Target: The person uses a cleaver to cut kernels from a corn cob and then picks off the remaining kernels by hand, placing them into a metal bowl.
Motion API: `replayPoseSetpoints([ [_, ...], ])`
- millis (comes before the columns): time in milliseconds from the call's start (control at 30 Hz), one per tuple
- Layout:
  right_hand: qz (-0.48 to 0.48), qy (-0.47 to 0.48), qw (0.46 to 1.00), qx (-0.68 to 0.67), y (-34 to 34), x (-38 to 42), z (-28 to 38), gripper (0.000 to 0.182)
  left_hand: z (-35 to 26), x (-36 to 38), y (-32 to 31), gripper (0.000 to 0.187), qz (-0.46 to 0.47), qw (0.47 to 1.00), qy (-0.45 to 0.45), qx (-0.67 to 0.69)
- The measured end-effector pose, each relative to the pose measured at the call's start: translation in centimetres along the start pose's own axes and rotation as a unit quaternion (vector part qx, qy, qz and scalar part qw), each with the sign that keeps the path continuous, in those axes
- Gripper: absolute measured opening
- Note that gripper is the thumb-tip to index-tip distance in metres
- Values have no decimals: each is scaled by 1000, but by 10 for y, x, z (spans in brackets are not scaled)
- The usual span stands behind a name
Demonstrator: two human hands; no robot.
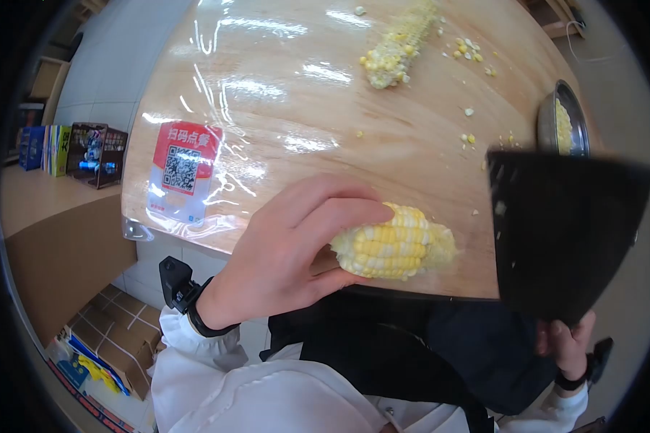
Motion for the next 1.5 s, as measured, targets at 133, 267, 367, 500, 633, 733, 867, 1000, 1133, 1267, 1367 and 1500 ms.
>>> replayPoseSetpoints([
  [133,-71,64,967,-236,-53,-27,-5,38,3,0,-3,58,-5,1000,4,13],
  [267,-110,87,911,-387,-96,-46,-8,34,2,2,-6,60,3,1000,13,25],
  [367,-102,89,886,-443,-115,-51,-12,35,1,3,-9,61,17,999,30,27],
  [500,-94,92,863,-487,-132,-56,-18,32,4,4,-14,63,18,999,32,10],
  [633,-88,101,845,-518,-138,-59,-23,29,9,3,-17,65,20,999,25,-10],
  [733,-79,82,837,-535,-143,-54,-30,30,11,12,-17,58,-32,998,48,25],
  [867,-84,72,828,-550,-154,-55,-38,33,14,13,-23,67,6,998,43,-39],
  [1000,-136,93,848,-503,-154,-57,-38,34,10,14,-23,64,-34,998,23,-42],
  [1133,-161,120,838,-507,-154,-56,-30,32,6,19,-20,65,-88,996,1,-25],
  [1267,-151,109,824,-535,-167,-60,-40,32,13,19,-23,66,-92,995,-15,-41],
  [1367,-139,108,825,-537,-169,-68,-35,32,13,12,-21,67,-83,996,-22,-40],
  [1500,-153,105,825,-534,-178,-60,-36,33,14,20,-25,73,-54,994,-13,-89],
])
Point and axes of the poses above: each hand's wrist, its own x-axis away from the middle knuckle, its own y-axis out of the back of the hand, z = x × y, the point moved 8 cm from there along -x, towards the middle knuckle, and after that the axes turned 13 degrees about y, right-handed, at the moved point
